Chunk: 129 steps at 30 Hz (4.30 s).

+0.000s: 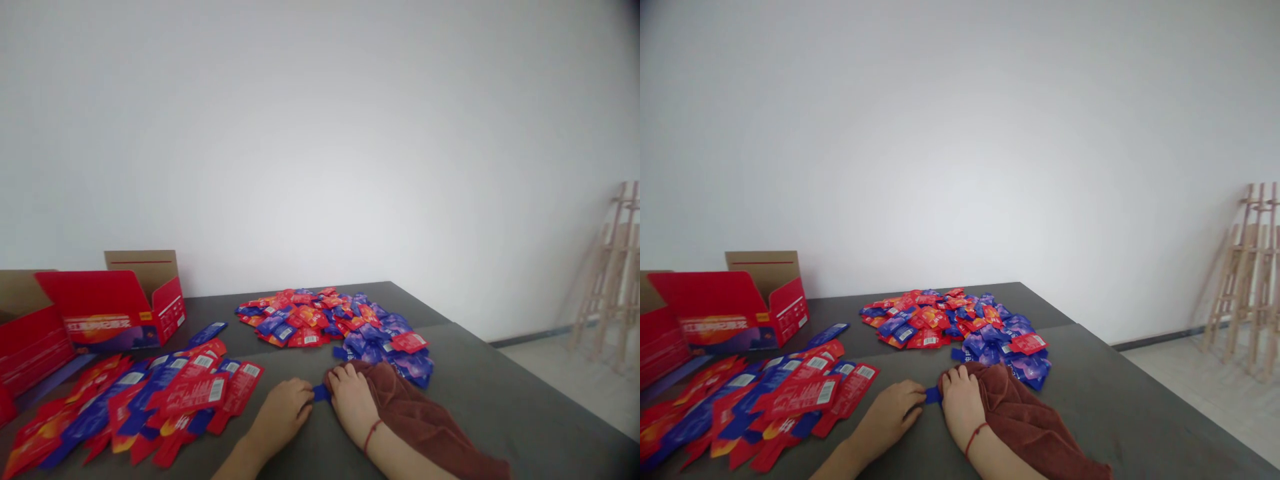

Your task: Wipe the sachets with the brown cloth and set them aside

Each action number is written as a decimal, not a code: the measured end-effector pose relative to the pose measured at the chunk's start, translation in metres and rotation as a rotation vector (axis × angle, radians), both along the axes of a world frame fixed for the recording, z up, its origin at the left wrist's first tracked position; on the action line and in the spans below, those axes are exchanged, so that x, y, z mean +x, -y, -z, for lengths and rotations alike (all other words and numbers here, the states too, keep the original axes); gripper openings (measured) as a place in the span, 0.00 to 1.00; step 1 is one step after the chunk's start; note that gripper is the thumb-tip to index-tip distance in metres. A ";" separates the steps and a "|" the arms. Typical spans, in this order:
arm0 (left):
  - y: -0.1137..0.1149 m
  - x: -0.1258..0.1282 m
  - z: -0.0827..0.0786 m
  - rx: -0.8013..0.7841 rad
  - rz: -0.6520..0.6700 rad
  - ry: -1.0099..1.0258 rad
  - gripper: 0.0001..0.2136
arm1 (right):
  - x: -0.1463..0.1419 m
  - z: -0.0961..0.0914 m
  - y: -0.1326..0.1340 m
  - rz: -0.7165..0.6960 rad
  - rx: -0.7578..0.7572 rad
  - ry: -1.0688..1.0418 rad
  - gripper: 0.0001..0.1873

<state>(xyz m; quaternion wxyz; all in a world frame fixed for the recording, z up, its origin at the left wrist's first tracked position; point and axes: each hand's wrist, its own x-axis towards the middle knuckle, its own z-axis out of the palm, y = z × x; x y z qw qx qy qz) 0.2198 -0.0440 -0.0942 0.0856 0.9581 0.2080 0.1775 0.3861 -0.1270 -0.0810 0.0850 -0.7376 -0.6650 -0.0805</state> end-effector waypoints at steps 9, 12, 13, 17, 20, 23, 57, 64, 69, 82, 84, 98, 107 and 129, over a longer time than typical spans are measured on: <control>0.004 0.008 -0.002 0.102 -0.021 -0.053 0.12 | 0.012 -0.002 0.017 -0.381 -0.089 -0.057 0.18; 0.005 0.008 -0.001 0.105 -0.023 -0.054 0.13 | 0.029 -0.002 0.027 -0.366 -0.097 -0.066 0.16; 0.004 0.008 -0.001 0.105 -0.024 -0.054 0.13 | 0.032 -0.003 0.027 -0.330 -0.087 -0.065 0.15; 0.005 0.010 -0.001 0.105 -0.035 -0.057 0.13 | 0.019 -0.002 0.015 -0.275 -0.062 -0.042 0.13; 0.005 0.010 0.000 0.093 -0.044 -0.046 0.12 | 0.003 -0.002 0.002 -0.320 -0.061 -0.027 0.13; 0.005 0.009 0.001 0.092 -0.041 -0.041 0.12 | 0.006 -0.002 0.001 -0.362 -0.067 -0.038 0.14; 0.007 0.016 -0.003 0.086 -0.082 -0.031 0.07 | 0.023 -0.007 0.005 -0.114 0.001 -0.135 0.11; 0.007 0.017 -0.002 0.080 -0.093 -0.071 0.07 | 0.018 0.006 0.018 -0.246 0.037 -0.217 0.18; 0.008 0.014 -0.005 0.054 -0.101 -0.082 0.09 | 0.060 0.011 0.029 0.013 0.130 -0.225 0.19; 0.019 0.045 -0.011 0.115 -0.050 -0.192 0.19 | 0.071 0.017 0.036 -0.060 0.231 -0.324 0.19; 0.019 0.047 -0.013 0.041 -0.099 -0.179 0.16 | 0.075 0.016 0.036 -0.092 0.254 -0.364 0.20; -0.002 0.050 -0.006 -0.221 -0.337 -0.033 0.16 | 0.080 0.014 0.031 -0.210 0.255 -0.431 0.17; -0.001 0.017 0.011 -0.051 -0.356 -0.161 0.23 | 0.063 0.005 0.020 -0.131 0.068 -0.161 0.15; -0.013 0.007 -0.002 -0.179 -0.226 -0.181 0.25 | 0.021 -0.003 0.002 -0.260 -0.063 -0.102 0.14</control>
